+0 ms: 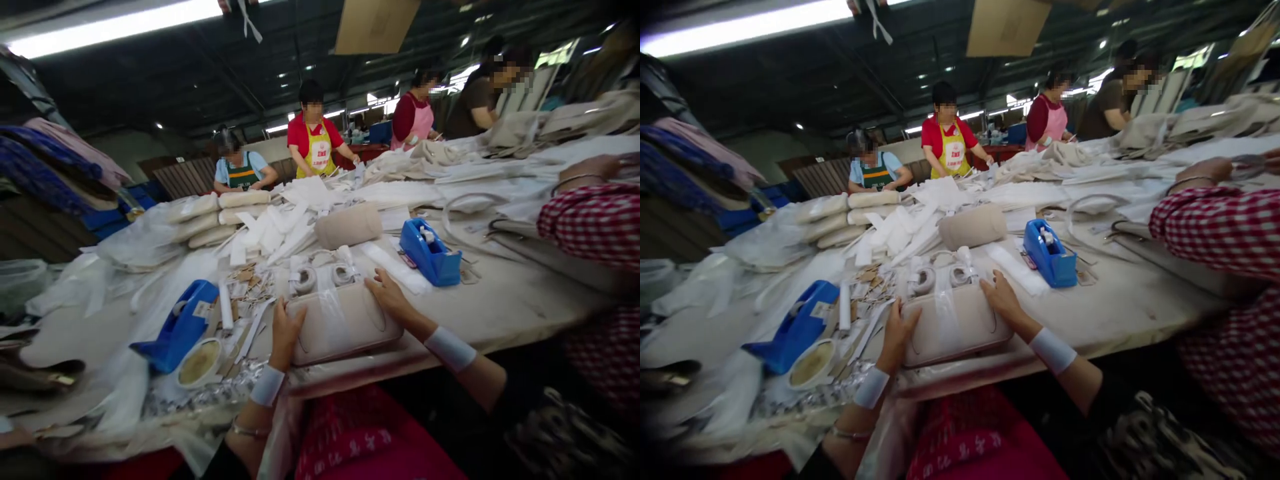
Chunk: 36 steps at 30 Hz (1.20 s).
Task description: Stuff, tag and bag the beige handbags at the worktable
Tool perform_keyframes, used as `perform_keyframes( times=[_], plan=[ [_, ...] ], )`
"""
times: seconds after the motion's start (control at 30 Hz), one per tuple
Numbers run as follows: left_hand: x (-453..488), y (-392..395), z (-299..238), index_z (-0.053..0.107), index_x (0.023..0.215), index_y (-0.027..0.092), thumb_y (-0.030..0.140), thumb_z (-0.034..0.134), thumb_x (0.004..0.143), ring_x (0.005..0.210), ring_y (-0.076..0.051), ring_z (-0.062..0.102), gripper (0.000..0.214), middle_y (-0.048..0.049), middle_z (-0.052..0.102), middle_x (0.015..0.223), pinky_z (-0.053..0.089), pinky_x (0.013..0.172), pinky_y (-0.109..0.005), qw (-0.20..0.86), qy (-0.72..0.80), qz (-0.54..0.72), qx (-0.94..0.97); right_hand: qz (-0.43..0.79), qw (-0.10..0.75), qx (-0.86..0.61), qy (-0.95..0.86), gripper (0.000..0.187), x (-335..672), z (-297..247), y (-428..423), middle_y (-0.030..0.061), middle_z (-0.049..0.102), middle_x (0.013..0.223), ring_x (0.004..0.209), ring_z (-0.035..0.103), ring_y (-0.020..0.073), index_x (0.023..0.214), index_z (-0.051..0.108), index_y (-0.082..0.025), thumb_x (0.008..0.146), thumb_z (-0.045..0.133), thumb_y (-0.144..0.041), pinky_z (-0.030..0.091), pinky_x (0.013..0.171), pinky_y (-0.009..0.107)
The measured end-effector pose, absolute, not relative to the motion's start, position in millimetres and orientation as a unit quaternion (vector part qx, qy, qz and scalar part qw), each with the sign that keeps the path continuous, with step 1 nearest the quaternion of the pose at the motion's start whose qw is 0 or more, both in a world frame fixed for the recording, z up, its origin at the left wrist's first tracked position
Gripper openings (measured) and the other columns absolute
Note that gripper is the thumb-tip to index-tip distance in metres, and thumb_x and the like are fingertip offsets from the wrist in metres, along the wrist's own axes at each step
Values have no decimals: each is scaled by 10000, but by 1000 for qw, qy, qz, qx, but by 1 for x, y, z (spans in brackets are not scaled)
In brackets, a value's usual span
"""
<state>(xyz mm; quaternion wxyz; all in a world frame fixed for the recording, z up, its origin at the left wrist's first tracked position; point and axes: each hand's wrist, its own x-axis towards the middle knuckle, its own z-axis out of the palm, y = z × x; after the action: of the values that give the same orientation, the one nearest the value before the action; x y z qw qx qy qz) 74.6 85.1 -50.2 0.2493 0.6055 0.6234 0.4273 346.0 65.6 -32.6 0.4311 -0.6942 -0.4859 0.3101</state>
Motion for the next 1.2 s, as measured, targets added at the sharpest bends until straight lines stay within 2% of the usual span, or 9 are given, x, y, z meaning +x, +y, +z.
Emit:
perform_keyframes(
  times=[0.23,0.33,0.5,0.63,0.73,0.87,1.03,1.1,1.2],
  plan=[
    [74,85,-37,535,1275,120,396,641,780,1239,-302,542,577,-163,589,1317,418,1063,-425,314,611,416,595,380,441,-669,-463,645,350,-23,62,211,440,1454,1361,402,289,1397,450,-34,880,479,-418,290,1138,387],
    [78,76,-30,540,1278,114,397,625,787,1187,-286,586,572,-150,616,1289,458,1026,-394,332,597,423,596,403,446,-654,-459,613,352,-20,58,195,475,1433,1341,431,288,1357,506,-48,864,495,-413,306,1130,390],
    [70,57,-31,520,1307,150,424,632,788,1187,-280,589,598,-115,613,1304,467,1028,-386,376,587,422,580,428,448,-649,-442,658,349,-15,40,208,433,1461,1363,400,290,1392,458,-24,859,489,-408,280,1148,411],
    [54,47,-41,524,1298,167,455,615,807,1279,-314,510,576,-128,564,1352,405,1094,-450,295,630,389,604,449,446,-642,-433,665,345,-14,31,197,446,1454,1357,405,295,1395,466,-44,846,517,-417,286,1146,428],
    [56,48,-35,431,1367,146,426,567,839,1306,-345,452,613,-176,513,1350,370,1096,-546,165,642,370,652,471,464,-619,-423,638,348,-19,27,165,455,1457,1353,413,271,1390,480,-84,866,488,-448,296,1148,409],
    [96,65,7,422,1377,172,326,529,895,1322,-323,381,517,-168,446,1368,322,1113,-576,2,520,362,773,500,525,-576,-377,618,355,-30,15,101,459,1466,1357,407,235,1359,515,-169,869,448,-538,261,1173,381],
    [187,106,60,474,1341,194,126,405,937,1278,-214,453,416,-113,505,1348,377,1102,-440,43,323,255,911,567,510,-562,-321,824,359,-43,-11,144,471,1432,1274,477,285,1391,460,-153,691,616,-560,367,1099,414],
    [218,122,63,498,1315,193,112,404,943,1280,-202,460,392,-93,543,1331,328,1130,-443,37,252,195,947,580,516,-552,-306,868,360,-48,-22,156,498,1389,1208,516,299,1392,456,-150,638,653,-534,416,1037,433],
    [244,141,49,550,1248,202,189,421,978,1285,-194,474,299,-53,631,1236,187,1188,-475,41,174,88,980,581,522,-550,-297,841,366,-56,-37,163,533,1323,1158,524,297,1394,455,-136,653,657,-478,404,1012,454]
  ],
)
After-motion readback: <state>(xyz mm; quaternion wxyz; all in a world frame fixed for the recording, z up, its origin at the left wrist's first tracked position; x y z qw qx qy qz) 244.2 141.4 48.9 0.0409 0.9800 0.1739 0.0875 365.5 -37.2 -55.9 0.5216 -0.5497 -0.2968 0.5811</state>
